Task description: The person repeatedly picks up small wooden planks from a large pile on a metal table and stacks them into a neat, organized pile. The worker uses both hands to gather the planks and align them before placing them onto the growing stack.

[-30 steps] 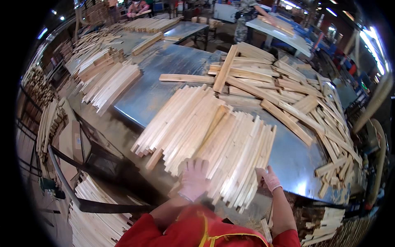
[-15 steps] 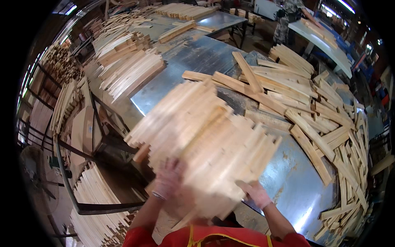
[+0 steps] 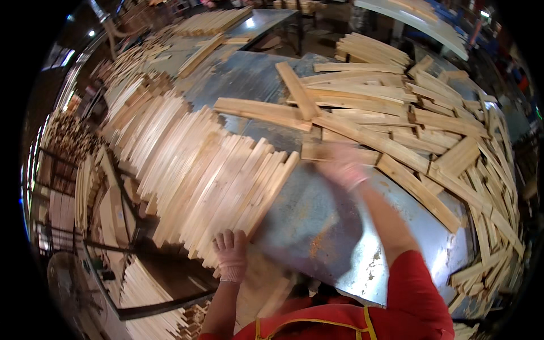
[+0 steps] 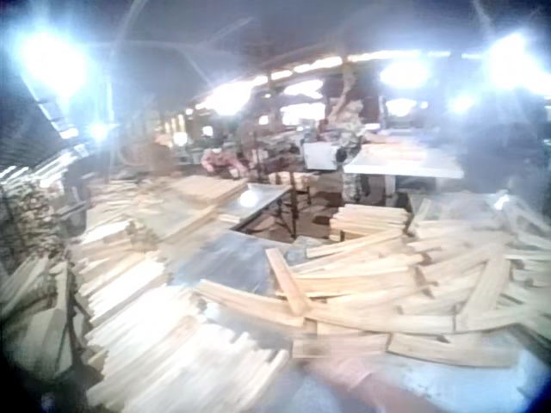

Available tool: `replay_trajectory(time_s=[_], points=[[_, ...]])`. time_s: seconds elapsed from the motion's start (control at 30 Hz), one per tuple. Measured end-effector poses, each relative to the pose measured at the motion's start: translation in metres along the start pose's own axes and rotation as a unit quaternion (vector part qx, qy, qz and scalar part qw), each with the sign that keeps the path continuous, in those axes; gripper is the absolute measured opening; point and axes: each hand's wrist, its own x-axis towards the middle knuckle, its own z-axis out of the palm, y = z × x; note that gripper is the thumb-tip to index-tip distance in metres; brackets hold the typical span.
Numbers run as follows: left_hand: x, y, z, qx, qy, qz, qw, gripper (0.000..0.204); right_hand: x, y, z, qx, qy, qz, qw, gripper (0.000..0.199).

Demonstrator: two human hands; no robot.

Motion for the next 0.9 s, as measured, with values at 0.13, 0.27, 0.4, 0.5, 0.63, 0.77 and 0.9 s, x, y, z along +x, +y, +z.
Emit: replay_trajectory(time_s=[0.13, 0.27, 0.4, 0.5, 0.63, 0.77, 0.9], points=[[0.014, -0.001, 0.005, -0.057, -0.05, 0.0, 0.997, 0.065, -0.04, 0.205, -0.089, -0.257, 0.076, 0.224, 0.937, 0.097], [0.003, 0.001, -0.002, -0.016, 0.011, 0.006, 1.0, 0.056, -0.087, 0.217, -0.036, -0.297, -0.001, 0.127, 0.947, 0.097], [0.016, -0.005, -0.014, -0.055, -0.04, -0.008, 0.998, 0.06, -0.132, 0.166, -0.015, -0.159, -0.033, 0.212, 0.964, 0.085], [0.005, -0.005, -0.001, -0.058, -0.027, -0.001, 0.998, 0.064, -0.157, 0.136, -0.003, 0.026, -0.021, 0.212, 0.977, 0.067], [0.003, -0.002, 0.003, -0.055, -0.025, 0.005, 0.998, 0.068, -0.212, 0.056, 0.069, 0.433, -0.023, 0.313, 0.845, 0.056], [0.041, 0.059, -0.043, -0.217, -0.169, 0.025, 0.961, 0.079, -0.26, -0.012, 0.227, 0.387, -0.127, 0.206, 0.89, 0.055], [0.069, 0.097, -0.045, -0.165, -0.298, -0.015, 0.94, 0.067, -0.232, -0.109, 0.174, 0.174, -0.391, 0.057, 0.902, 0.052]])
